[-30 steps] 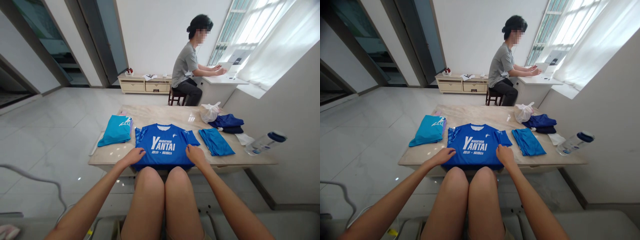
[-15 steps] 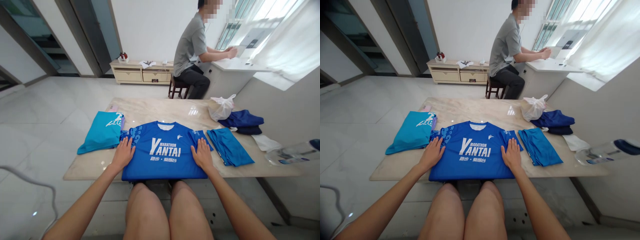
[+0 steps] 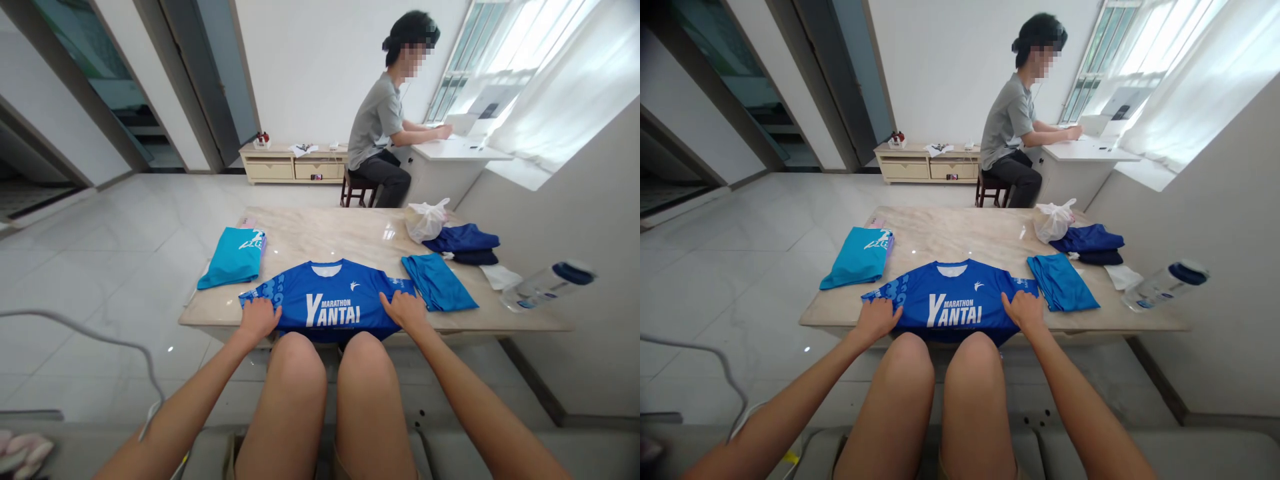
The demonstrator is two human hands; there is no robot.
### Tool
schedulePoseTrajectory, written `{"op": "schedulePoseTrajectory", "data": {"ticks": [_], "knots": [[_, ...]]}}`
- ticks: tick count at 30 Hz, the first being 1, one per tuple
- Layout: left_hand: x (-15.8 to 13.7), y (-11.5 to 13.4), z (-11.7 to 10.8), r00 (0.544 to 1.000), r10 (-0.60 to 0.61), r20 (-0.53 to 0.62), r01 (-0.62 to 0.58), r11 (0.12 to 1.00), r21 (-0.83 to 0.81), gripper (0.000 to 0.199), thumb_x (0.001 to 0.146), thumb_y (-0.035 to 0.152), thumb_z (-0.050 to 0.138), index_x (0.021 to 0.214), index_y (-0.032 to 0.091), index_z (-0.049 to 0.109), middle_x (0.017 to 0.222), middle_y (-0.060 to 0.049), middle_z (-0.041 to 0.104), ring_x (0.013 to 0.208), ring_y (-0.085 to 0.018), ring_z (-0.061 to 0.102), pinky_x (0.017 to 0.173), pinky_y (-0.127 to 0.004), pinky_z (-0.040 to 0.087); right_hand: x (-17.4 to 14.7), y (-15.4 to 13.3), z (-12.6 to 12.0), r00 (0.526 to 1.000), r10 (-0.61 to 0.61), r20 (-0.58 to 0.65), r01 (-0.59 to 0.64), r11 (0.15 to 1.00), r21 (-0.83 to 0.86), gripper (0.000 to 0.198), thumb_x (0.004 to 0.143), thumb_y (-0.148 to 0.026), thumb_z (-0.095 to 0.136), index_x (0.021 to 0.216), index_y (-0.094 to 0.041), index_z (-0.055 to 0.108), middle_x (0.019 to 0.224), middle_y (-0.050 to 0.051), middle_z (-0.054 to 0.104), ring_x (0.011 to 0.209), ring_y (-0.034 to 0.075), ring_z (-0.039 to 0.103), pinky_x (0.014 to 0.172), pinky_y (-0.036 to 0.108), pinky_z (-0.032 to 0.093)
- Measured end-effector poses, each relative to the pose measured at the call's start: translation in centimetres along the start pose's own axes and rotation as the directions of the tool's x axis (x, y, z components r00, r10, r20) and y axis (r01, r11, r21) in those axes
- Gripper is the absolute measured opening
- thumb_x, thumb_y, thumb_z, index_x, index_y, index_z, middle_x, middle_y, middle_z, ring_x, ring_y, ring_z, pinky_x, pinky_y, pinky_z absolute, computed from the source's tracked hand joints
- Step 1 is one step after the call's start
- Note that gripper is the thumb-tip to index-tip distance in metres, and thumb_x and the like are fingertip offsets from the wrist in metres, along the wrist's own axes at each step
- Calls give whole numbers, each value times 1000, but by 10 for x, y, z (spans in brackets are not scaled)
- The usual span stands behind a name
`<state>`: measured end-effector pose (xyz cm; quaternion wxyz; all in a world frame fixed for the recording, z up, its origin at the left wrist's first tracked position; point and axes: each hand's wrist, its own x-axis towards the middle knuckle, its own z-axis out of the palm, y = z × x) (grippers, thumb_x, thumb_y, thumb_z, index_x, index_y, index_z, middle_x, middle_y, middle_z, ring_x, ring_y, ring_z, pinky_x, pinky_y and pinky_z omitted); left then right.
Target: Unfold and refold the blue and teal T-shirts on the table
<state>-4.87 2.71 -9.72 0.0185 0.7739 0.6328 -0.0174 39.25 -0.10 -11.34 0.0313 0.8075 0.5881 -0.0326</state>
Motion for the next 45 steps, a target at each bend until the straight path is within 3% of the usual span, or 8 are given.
{"op": "schedulePoseTrajectory", "data": {"ticks": [4, 10, 16, 25, 30, 38, 43, 45], "knots": [[8, 3, 31, 996, 75, -39, -78, 994, -71, 62, 103, 41, 43, 156, 13, 60, 165, -23, 55, 157, -36, 50, 127, -55, 41, -2, -19, 21, 997, -8, -83, 11, 999, 44, 83, 110, -58, 37, 162, 6, 49, 165, 35, 46, 158, 44, 43, 127, 58, 33], [45, 10, 73, 980, -41, -192, 26, 996, -82, 76, 107, 48, 37, 168, 3, 41, 176, -28, 35, 166, -42, 33, 133, -64, 28, 23, -31, 61, 982, 82, -168, -57, 987, 149, 92, 109, -60, 34, 171, 8, 29, 179, 31, 21, 170, 40, 20, 137, 54, 15], [128, 23, 66, 972, -117, -202, 107, 992, -62, 82, 107, 51, 38, 165, -7, 41, 172, -36, 36, 165, -49, 32, 133, -66, 27, 103, -23, 54, 981, 113, -160, -84, 981, 176, 94, 108, -61, 31, 170, 10, 28, 178, 33, 21, 170, 41, 17, 137, 52, 14], [199, 21, 42, 936, -268, -230, 244, 961, -126, 81, 109, 55, 38, 172, 4, 36, 180, -30, 25, 167, -47, 25, 134, -64, 22, 198, -30, 35, 968, 132, -211, -76, 964, 254, 99, 108, -66, 27, 171, 10, 22, 179, 35, 14, 170, 43, 11, 136, 58, 10], [176, 20, 42, 955, -238, -179, 223, 970, -98, 79, 109, 50, 39, 171, 1, 36, 178, -31, 28, 167, -46, 27, 134, -61, 24, 178, -42, 39, 974, 147, -172, -99, 961, 259, 93, 109, -58, 27, 169, 13, 25, 178, 35, 17, 170, 41, 13, 137, 56, 12], [67, 2, 46, 957, -220, -189, 209, 975, -79, 76, 107, 43, 41, 166, -5, 42, 170, -37, 39, 161, -47, 38, 131, -62, 29, 50, -54, 54, 983, 111, -146, -73, 967, 243, 92, 109, -57, 30, 168, 14, 25, 178, 35, 18, 170, 43, 14, 136, 58, 15], [33, -7, 36, 948, -208, -243, 225, 974, 43, 78, 106, 44, 38, 158, -15, 45, 157, -44, 49, 151, -52, 48, 121, -65, 40, 10, -32, 40, 988, 48, -148, -13, 973, 229, 73, 110, -48, 35, 166, -2, 42, 176, 27, 33, 163, 40, 30, 131, 56, 26], [31, -10, 27, 961, -166, -221, 192, 976, 103, 77, 106, 47, 37, 150, -14, 54, 144, -43, 59, 138, -52, 58, 111, -66, 47, 10, -14, 30, 978, 137, -157, -95, 963, 251, 60, 110, -41, 38, 158, -8, 53, 169, 26, 44, 155, 41, 39, 126, 57, 32]]}}
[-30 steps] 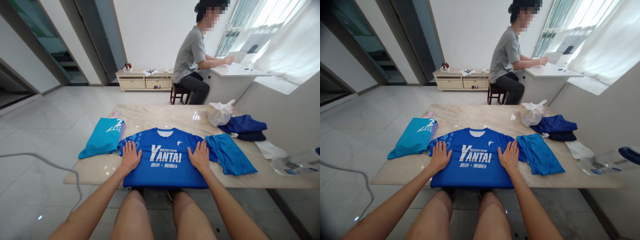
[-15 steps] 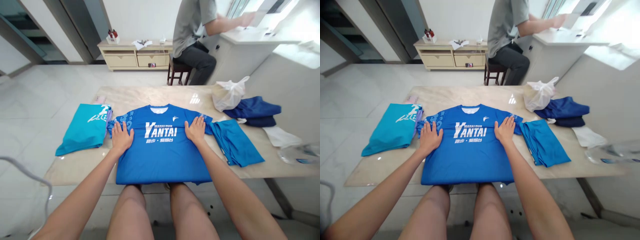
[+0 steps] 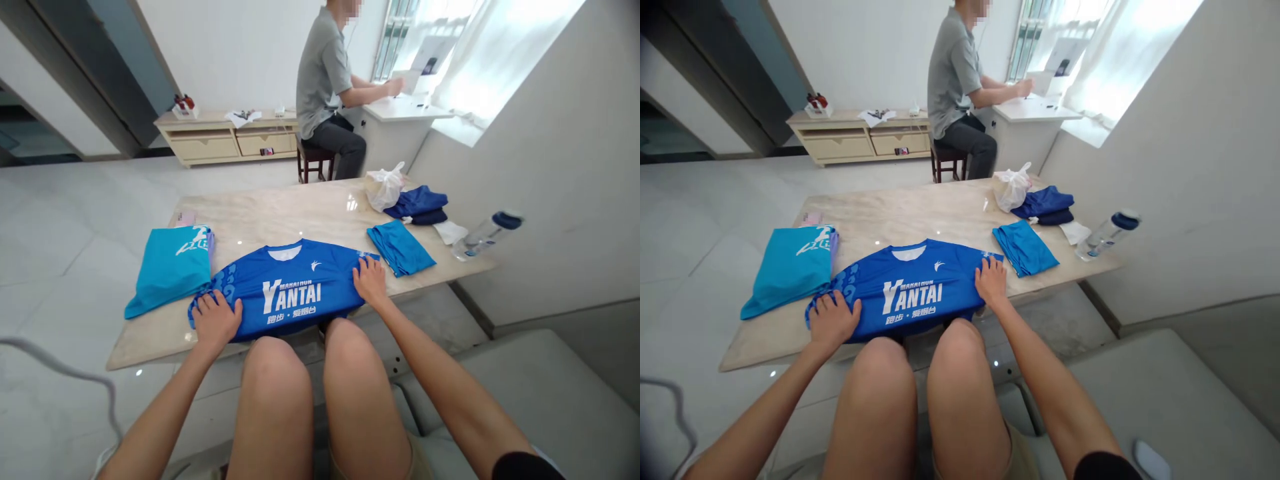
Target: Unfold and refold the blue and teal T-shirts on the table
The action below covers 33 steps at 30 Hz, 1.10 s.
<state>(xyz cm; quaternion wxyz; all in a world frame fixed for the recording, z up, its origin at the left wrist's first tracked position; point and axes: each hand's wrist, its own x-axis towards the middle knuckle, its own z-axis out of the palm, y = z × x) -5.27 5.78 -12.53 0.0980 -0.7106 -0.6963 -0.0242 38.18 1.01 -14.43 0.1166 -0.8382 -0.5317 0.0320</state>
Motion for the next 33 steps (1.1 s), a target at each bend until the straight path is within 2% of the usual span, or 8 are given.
{"op": "schedulePoseTrajectory", "data": {"ticks": [4, 9, 14, 18, 21, 24, 29, 33], "knots": [[6, -14, -12, 995, 68, 70, -70, 997, 27, 72, 109, 54, 30, 123, -2, 73, 116, -33, 72, 109, -46, 69, 92, -61, 56, 22, 24, -22, 918, 396, -2, -395, 918, 18, 65, 107, -54, 53, 148, -3, 58, 154, 33, 50, 143, 45, 47, 118, 57, 39], [-3, -27, -1, 986, 163, 32, -162, 987, -21, 74, 110, 50, 32, 144, -9, 61, 129, -37, 69, 123, -46, 67, 98, -53, 57, 44, 22, -35, 880, 457, 127, -459, 888, -21, 66, 102, -61, 64, 138, -5, 66, 152, 33, 53, 145, 47, 49, 119, 60, 39], [-18, -17, 7, 994, 109, -22, -110, 991, -74, 73, 110, 42, 33, 153, -14, 53, 149, -43, 57, 141, -50, 58, 113, -58, 49, 41, -8, -59, 941, 313, 130, -315, 949, -6, 50, 111, -45, 50, 141, -8, 62, 129, 27, 71, 124, 37, 69, 104, 46, 52], [-21, -4, 1, 998, 53, -28, -55, 995, -77, 72, 109, 38, 35, 154, -15, 49, 150, -47, 52, 143, -55, 54, 111, -64, 48, 23, -52, -78, 999, -23, 46, 21, 999, 39, 41, 108, -40, 59, 138, -13, 62, 117, 22, 76, 109, 35, 75, 96, 43, 57], [-20, 0, 0, 999, 45, -10, -46, 995, -85, 72, 108, 37, 37, 155, -16, 47, 150, -48, 52, 144, -57, 53, 110, -66, 47, 17, -83, -82, 934, -331, 136, 258, 886, 386, 40, 109, -50, 60, 135, -20, 62, 104, 11, 79, 81, 24, 76, 77, 33, 61], [-20, 0, 1, 999, 37, -4, -37, 993, -114, 73, 107, 37, 37, 157, -15, 46, 153, -47, 50, 147, -57, 50, 113, -66, 45, 24, -96, -76, 921, -377, 92, 227, 716, 660, 48, 114, -57, 39, 138, -21, 60, 94, 5, 79, 60, 16, 70, 61, 28, 59], [-22, -2, 5, 1000, 21, 10, -19, 986, -165, 73, 107, 37, 37, 159, -15, 43, 158, -46, 46, 151, -56, 46, 119, -67, 41, 23, -86, -39, 878, -470, 89, 389, 810, 439, 49, 114, -41, 34, 139, -16, 68, 133, 16, 76, 123, 26, 73, 112, 43, 58], [-23, -5, 7, 999, 34, 12, -31, 985, -172, 73, 107, 36, 38, 160, -14, 43, 161, -44, 45, 155, -54, 42, 121, -68, 39, 0, -77, 2, 777, -592, 212, 558, 805, 204, 66, 112, -45, 39, 169, -13, 45, 179, 12, 34, 170, 27, 26, 140, 51, 22]]}}
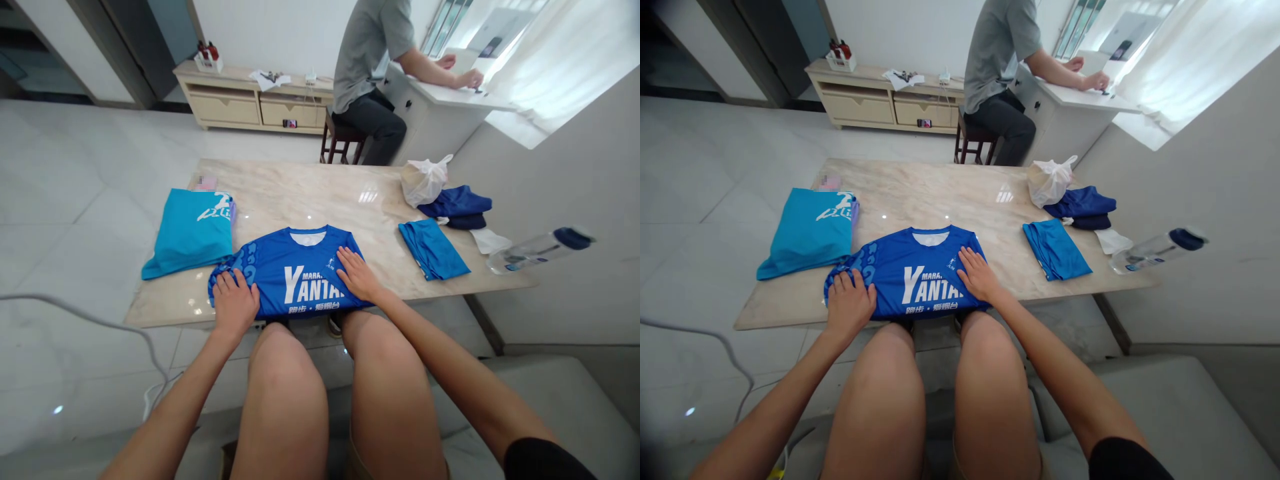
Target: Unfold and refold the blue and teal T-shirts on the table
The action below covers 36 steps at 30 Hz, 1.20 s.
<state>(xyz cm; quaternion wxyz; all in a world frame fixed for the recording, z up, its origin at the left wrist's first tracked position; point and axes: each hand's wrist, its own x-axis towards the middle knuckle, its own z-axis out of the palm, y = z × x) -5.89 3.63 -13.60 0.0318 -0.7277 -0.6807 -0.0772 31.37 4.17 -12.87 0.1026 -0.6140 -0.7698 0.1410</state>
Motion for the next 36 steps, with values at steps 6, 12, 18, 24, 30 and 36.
{"op": "schedulePoseTrajectory", "data": {"ticks": [6, 12, 18, 24, 30, 36], "knots": [[24, 18, 17, 998, 53, 18, -52, 997, -53, 71, 108, 36, 38, 165, -8, 40, 172, -38, 34, 164, -49, 32, 132, -67, 26, 12, 29, 19, 988, 133, -74, -140, 985, -97, 78, 114, -55, 29, 177, -9, 25, 185, 11, 14, 173, 28, 12, 141, 50, 13], [101, 48, 45, 999, 42, 11, -41, 993, -110, 76, 108, 38, 41, 168, -8, 33, 177, -38, 22, 168, -50, 21, 134, -68, 18, 52, 89, -1, 976, 205, -76, -214, 967, -139, 78, 114, -53, 28, 177, -7, 23, 185, 12, 12, 173, 30, 11, 140, 50, 12], [131, 52, 46, 1000, -27, -2, 27, 990, -135, 74, 107, 38, 43, 168, -3, 39, 177, -33, 30, 167, -45, 28, 134, -63, 23, 67, 92, 5, 974, 185, -131, -200, 974, -105, 73, 114, -48, 28, 174, -7, 32, 182, 15, 24, 172, 28, 17, 140, 54, 10], [78, 35, 41, 997, -45, -58, 39, 995, -96, 69, 108, 37, 38, 167, 1, 46, 175, -28, 38, 165, -40, 36, 135, -60, 26, 16, 110, 17, 855, 344, -388, -303, 939, 163, 73, 114, -48, 12, 167, -8, 43, 174, 21, 42, 165, 28, 36, 136, 55, 27], [43, 28, 37, 991, -94, -90, 86, 993, -83, 66, 107, 34, 38, 164, 4, 51, 172, -25, 44, 162, -37, 42, 134, -59, 28, -36, 141, 26, 837, 319, -444, -345, 938, 22, 66, 108, -38, 27, 154, -3, 58, 165, 27, 51, 160, 35, 43, 132, 56, 33], [44, 27, 32, 992, -96, -78, 87, 990, -112, 65, 108, 35, 33, 163, 5, 53, 173, -23, 45, 163, -35, 41, 135, -56, 27, -38, 129, 23, 821, 299, -487, -352, 936, -20, 67, 108, -43, 31, 154, -3, 59, 166, 26, 51, 157, 38, 44, 130, 55, 36]]}}
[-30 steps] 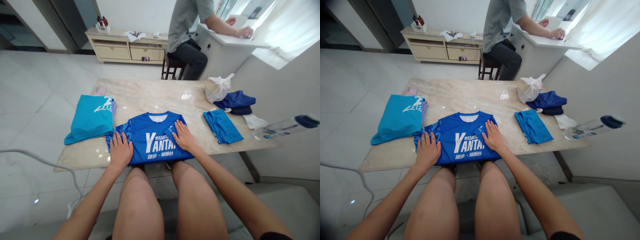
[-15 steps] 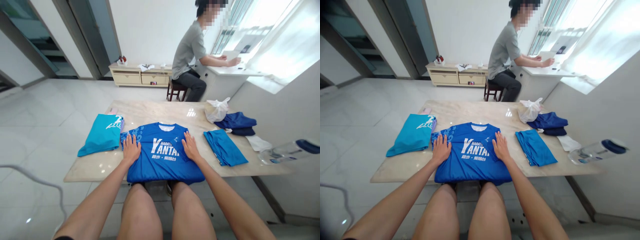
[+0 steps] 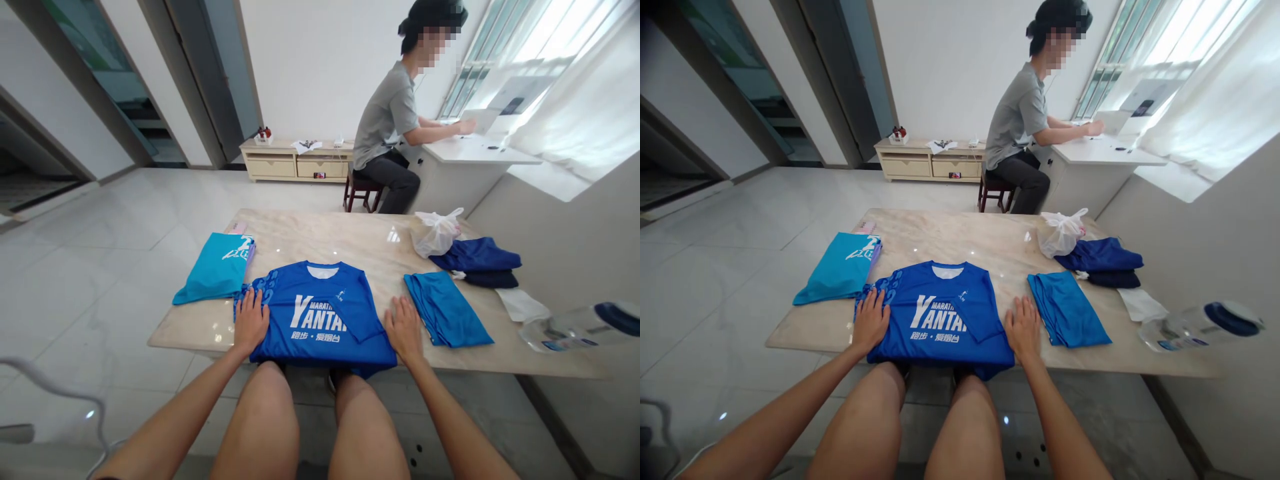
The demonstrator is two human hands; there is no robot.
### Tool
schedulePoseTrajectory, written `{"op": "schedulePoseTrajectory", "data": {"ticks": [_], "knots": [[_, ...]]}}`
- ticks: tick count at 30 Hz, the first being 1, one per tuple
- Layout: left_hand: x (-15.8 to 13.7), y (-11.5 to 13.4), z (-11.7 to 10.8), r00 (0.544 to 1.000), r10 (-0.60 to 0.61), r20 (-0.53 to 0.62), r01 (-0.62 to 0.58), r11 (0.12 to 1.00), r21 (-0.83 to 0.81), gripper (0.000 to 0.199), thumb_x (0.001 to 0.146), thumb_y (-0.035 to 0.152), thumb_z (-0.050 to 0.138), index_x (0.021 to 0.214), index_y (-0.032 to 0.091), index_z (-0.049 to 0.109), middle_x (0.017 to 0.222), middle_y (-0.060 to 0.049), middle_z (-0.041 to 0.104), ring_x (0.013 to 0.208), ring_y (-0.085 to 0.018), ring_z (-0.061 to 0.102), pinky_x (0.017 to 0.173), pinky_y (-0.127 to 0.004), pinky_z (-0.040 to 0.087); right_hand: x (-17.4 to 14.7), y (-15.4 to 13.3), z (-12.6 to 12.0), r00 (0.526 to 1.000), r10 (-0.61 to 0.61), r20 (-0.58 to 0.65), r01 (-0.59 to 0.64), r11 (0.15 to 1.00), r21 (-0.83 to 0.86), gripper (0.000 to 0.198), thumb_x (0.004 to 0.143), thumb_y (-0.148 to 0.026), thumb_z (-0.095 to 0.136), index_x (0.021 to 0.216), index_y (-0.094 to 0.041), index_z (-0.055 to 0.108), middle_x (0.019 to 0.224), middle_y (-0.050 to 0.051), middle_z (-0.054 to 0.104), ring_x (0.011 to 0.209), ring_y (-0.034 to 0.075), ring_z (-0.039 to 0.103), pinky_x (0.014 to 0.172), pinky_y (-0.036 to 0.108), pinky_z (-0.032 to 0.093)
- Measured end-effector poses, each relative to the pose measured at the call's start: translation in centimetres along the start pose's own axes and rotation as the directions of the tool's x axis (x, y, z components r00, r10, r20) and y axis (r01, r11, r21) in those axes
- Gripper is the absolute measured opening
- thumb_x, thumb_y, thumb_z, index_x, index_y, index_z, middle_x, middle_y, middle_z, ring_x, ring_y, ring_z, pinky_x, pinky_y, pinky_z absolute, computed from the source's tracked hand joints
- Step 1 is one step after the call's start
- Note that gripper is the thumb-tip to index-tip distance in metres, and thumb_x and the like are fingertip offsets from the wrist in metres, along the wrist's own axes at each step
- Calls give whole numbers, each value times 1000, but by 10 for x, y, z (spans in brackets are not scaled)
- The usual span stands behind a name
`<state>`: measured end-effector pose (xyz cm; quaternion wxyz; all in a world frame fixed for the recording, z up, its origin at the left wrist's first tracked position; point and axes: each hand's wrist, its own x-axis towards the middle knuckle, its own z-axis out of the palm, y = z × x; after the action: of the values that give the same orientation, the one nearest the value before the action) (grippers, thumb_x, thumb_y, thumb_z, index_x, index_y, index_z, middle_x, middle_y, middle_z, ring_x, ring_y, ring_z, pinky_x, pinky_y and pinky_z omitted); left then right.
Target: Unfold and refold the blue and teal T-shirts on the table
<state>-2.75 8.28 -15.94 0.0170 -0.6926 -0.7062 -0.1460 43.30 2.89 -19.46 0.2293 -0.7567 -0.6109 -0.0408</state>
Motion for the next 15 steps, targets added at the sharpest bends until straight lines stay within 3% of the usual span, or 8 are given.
{"op": "schedulePoseTrajectory", "data": {"ticks": [8, 15], "knots": [[-1, 5, -12, 999, 0, 48, 1, 1000, -21, 63, 108, 32, 33, 162, 9, 54, 172, -21, 46, 163, -33, 41, 135, -56, 27, -1, -11, -18, 997, 56, 48, -57, 998, 2, 61, 105, -39, 37, 153, -10, 61, 165, 23, 53, 154, 36, 46, 127, 56, 37], [-4, 3, -10, 999, 40, 33, -39, 998, -40, 61, 109, 31, 34, 163, 10, 54, 172, -22, 47, 162, -34, 42, 135, -58, 27, -4, -5, -13, 999, 40, 35, -40, 999, -4, 61, 106, -41, 36, 152, -8, 62, 166, 23, 51, 156, 35, 44, 129, 54, 37]]}}
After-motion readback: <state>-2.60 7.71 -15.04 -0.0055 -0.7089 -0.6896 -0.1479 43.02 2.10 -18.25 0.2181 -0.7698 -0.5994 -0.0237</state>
